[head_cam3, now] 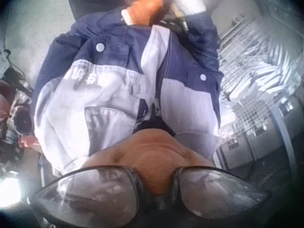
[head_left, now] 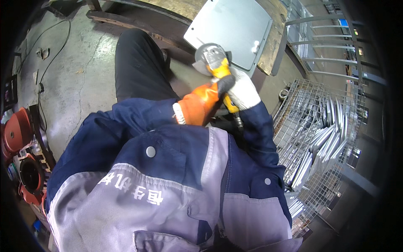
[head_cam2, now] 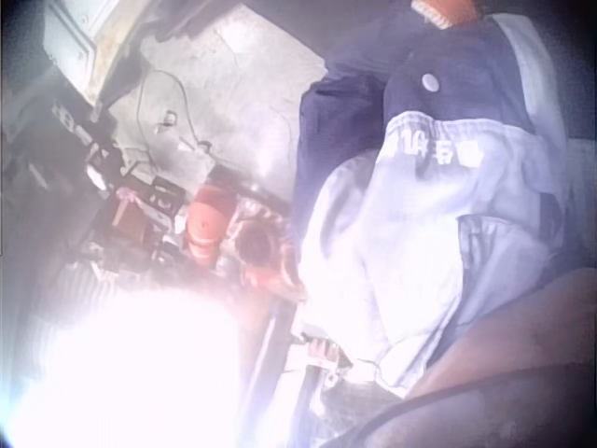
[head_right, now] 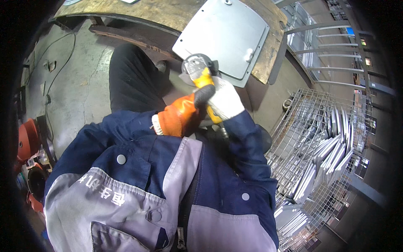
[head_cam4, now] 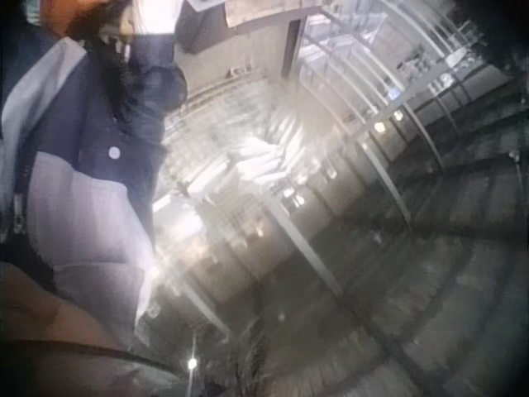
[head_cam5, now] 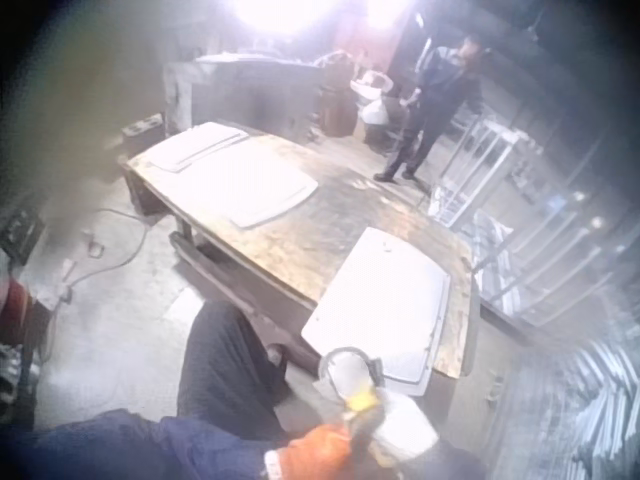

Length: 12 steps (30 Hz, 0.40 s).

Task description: The person sits on the floor and uses a handheld angle grinder to smooth the edges of metal plates. They repeatedly pick up plates from a wire basket, grind the edges, and place the finished plates back into the basket.

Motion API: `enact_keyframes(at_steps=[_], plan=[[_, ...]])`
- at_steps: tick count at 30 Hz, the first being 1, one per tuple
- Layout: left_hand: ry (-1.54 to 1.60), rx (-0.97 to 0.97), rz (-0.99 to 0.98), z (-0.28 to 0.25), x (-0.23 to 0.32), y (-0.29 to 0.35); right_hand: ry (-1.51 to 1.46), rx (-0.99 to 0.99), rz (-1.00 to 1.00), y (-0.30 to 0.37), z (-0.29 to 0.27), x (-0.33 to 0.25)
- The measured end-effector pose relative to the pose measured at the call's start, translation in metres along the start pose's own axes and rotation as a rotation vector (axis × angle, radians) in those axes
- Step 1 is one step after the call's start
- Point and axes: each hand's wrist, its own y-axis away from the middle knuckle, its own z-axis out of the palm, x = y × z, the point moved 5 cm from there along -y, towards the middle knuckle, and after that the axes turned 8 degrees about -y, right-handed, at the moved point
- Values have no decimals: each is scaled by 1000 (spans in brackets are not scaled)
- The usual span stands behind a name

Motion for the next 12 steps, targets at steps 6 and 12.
enact_keyframes(at_steps=[6, 12], plan=[[89, 137, 120, -26, 37, 14, 506, -3, -191, -68, 33, 18], [139, 75, 205, -39, 25, -11, 749, 151, -128, -48, 39, 11]])
